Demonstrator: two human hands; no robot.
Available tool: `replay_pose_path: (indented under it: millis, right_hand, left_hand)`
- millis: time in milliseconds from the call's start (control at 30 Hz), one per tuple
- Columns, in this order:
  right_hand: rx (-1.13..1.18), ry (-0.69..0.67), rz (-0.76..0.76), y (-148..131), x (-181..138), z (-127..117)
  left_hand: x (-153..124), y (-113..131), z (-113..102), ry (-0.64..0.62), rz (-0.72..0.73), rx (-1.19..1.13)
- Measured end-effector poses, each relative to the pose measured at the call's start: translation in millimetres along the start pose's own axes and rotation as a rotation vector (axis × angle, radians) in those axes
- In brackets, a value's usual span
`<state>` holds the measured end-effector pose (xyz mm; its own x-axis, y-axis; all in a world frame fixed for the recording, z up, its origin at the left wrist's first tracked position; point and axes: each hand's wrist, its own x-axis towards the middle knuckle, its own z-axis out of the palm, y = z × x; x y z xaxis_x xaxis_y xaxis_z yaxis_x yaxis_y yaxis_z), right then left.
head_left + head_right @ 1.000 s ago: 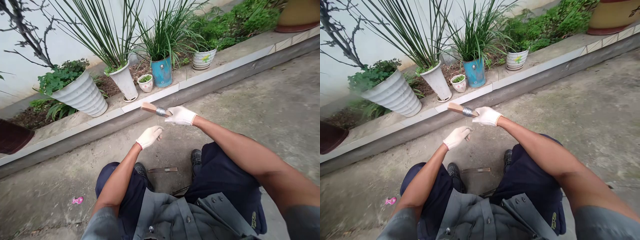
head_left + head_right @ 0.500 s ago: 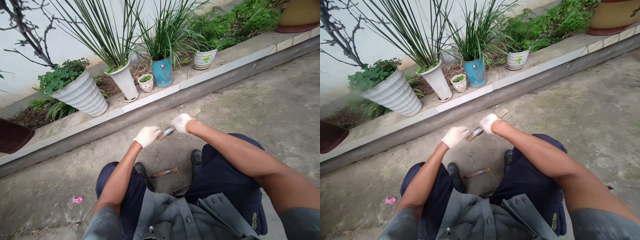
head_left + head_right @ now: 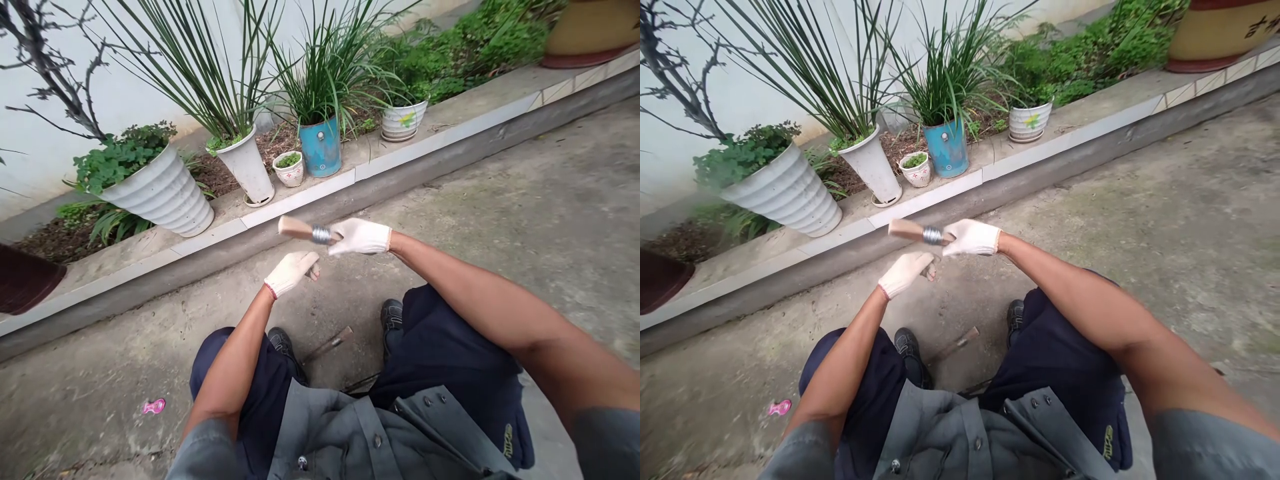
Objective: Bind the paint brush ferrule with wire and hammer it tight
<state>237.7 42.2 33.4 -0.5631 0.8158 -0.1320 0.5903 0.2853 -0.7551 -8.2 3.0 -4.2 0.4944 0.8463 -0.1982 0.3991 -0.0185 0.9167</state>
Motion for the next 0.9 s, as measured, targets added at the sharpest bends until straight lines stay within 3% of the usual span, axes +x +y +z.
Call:
replay_pose_path:
  millis: [100, 267, 400, 567, 667, 767, 833, 900]
  right_hand:
    - [0.022, 0.165, 0.144, -2, 10, -2]
    - [-0.434, 0.226, 0.276, 13, 27, -7]
    - [-0.745, 0.051, 0.325, 17, 38, 3]
    - [-0.934, -0.195, 0.248, 15, 45, 15]
    - [-0.904, -0.36, 0.106, 20, 45, 10]
    - [-0.708, -0.526, -0.045, 25, 41, -3]
    - [-0.549, -0.5, -0.098, 25, 40, -12]
    - [-0.453, -0.366, -0.07, 22, 41, -19]
  left_hand:
    - [1, -1, 5, 0.005, -0.028, 0.021]
    - [2, 6, 4, 0.026, -0.062, 0.143]
    - [13, 23, -9, 0.041, -0.073, 0.411]
    - [34, 31, -28, -0.075, -0.015, 0.753]
    - [44, 25, -38, -0.085, -0.022, 0.745]
    - [50, 17, -48, -0.12, -0.067, 0.602]
    - [53, 11, -52, -0.132, -0.058, 0.447]
    - [57, 5, -52, -0.13, -0.034, 0.243]
